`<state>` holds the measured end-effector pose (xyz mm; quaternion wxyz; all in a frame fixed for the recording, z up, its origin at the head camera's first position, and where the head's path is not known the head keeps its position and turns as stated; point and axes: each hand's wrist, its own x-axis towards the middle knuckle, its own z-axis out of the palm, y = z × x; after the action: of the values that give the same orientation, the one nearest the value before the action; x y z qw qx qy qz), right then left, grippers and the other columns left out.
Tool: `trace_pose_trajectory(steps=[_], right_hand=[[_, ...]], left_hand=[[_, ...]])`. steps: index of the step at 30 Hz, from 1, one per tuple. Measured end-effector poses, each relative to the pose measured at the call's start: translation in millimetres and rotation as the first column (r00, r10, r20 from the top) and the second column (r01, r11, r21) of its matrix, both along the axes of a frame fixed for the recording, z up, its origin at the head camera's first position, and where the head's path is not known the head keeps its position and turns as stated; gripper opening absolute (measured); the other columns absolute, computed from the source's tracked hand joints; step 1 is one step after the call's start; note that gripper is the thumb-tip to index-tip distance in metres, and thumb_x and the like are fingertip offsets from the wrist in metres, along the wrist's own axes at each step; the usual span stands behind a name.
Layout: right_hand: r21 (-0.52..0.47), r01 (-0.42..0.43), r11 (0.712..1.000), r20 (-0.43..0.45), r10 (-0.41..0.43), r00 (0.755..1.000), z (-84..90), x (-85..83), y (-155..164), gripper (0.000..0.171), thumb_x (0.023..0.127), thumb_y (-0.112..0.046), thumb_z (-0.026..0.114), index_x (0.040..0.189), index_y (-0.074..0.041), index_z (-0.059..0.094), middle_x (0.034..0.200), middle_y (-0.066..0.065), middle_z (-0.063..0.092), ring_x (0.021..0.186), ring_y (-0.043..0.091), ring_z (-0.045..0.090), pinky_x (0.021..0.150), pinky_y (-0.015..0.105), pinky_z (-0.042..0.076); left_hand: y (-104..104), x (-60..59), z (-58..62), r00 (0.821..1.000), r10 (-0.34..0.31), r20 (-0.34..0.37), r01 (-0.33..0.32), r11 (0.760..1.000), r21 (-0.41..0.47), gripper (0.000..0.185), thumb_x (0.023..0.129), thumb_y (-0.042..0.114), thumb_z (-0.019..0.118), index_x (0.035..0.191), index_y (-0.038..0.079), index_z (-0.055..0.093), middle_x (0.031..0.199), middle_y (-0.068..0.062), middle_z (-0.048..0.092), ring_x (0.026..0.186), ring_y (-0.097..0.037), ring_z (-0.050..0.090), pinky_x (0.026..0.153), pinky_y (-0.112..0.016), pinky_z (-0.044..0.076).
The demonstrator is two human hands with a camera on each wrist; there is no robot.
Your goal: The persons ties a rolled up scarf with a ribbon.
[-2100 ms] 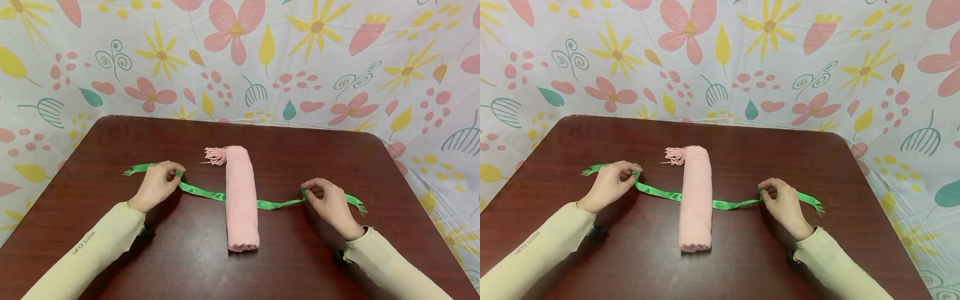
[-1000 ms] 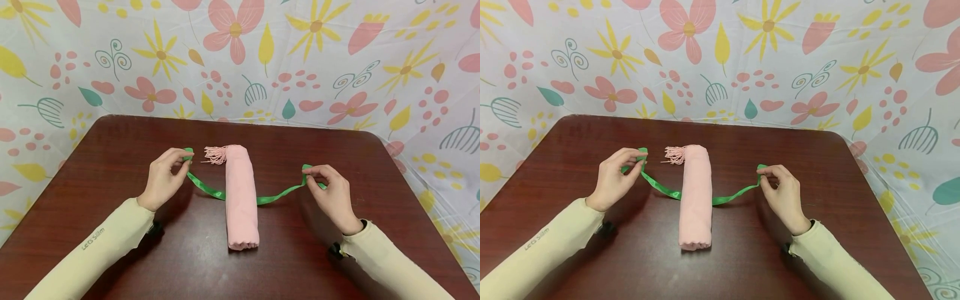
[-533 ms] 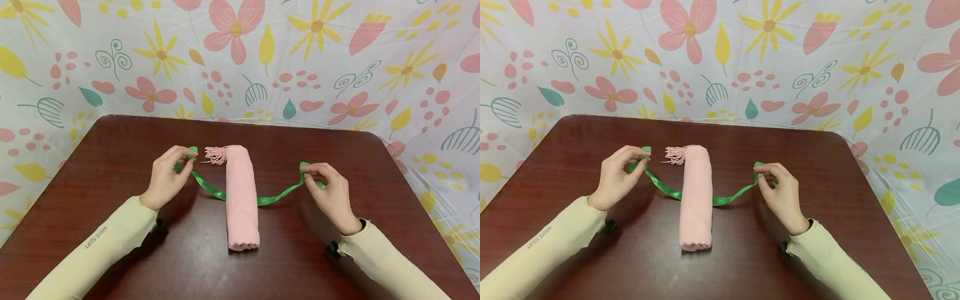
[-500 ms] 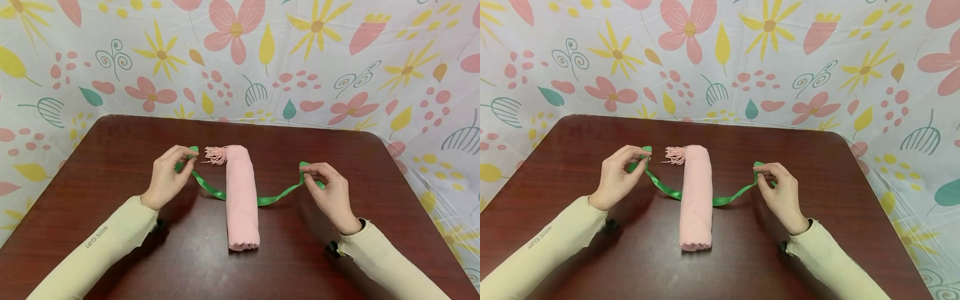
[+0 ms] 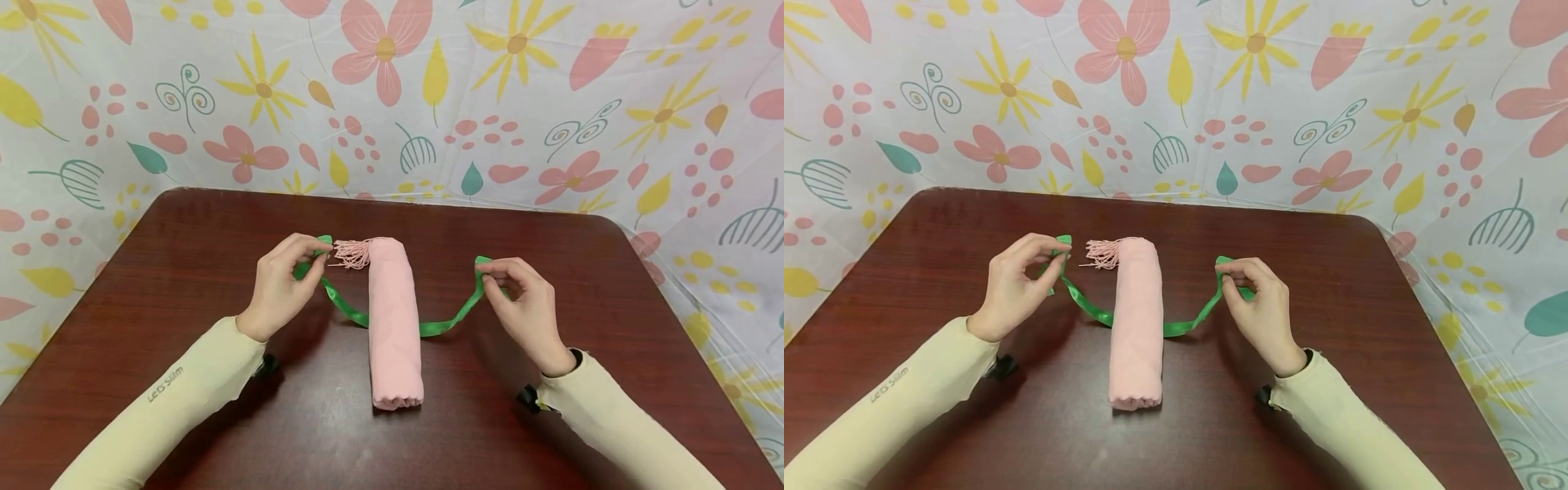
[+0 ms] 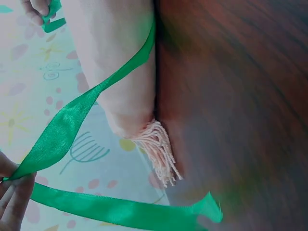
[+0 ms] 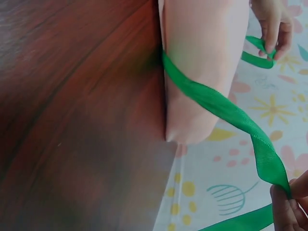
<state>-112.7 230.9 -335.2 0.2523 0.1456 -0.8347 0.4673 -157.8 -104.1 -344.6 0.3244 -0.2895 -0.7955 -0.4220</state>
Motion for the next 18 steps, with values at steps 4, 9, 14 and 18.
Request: trace_pose_trajectory(steps=[4,9,14,18], right_hand=[[-0.007,-0.001,1.000,0.013,0.002,1.000,1.4,-1.2,-6,0.020,0.084,0.009,0.063,0.099,-0.001,0.072,0.098,0.012,0.066,0.080,0.000,0.064,0.070,0.010,0.049],[-0.022,-0.038,0.999,-0.006,0.038,0.999,3.8,-3.1,-14,0.018,0.086,0.008,0.063,0.100,0.001,0.071,0.098,0.014,0.066,0.080,0.002,0.064,0.070,0.012,0.050],[-0.050,-0.089,0.995,-0.034,0.087,0.996,8.4,-5.2,-23,0.018,0.087,0.009,0.060,0.100,0.002,0.070,0.099,0.015,0.065,0.081,0.005,0.064,0.069,0.013,0.050],[-0.062,-0.100,0.993,-0.033,0.098,0.995,12.1,-6.8,-31,0.018,0.087,0.009,0.059,0.100,0.001,0.070,0.099,0.015,0.065,0.079,0.005,0.063,0.069,0.014,0.050]], left_hand=[[3,-0.3,2.5,1.000,-0.011,-0.008,0.011,1.000,0.015,0.017,0.083,-0.005,0.067,0.097,0.004,0.069,0.094,-0.007,0.068,0.076,-0.016,0.066,0.066,-0.015,0.045],[8,-0.3,6.6,0.999,-0.027,-0.021,0.028,0.999,0.024,0.016,0.083,-0.005,0.066,0.097,0.003,0.069,0.093,-0.007,0.067,0.076,-0.016,0.066,0.065,-0.017,0.046],[13,0.2,12.0,0.999,-0.038,-0.027,0.039,0.999,0.021,0.014,0.085,-0.003,0.064,0.096,0.004,0.070,0.091,-0.006,0.067,0.078,-0.014,0.066,0.068,-0.022,0.051],[18,-0.2,15.0,0.998,-0.049,-0.044,0.050,0.998,0.028,0.014,0.084,-0.003,0.066,0.096,0.003,0.070,0.091,-0.007,0.067,0.078,-0.015,0.066,0.070,-0.023,0.053]])
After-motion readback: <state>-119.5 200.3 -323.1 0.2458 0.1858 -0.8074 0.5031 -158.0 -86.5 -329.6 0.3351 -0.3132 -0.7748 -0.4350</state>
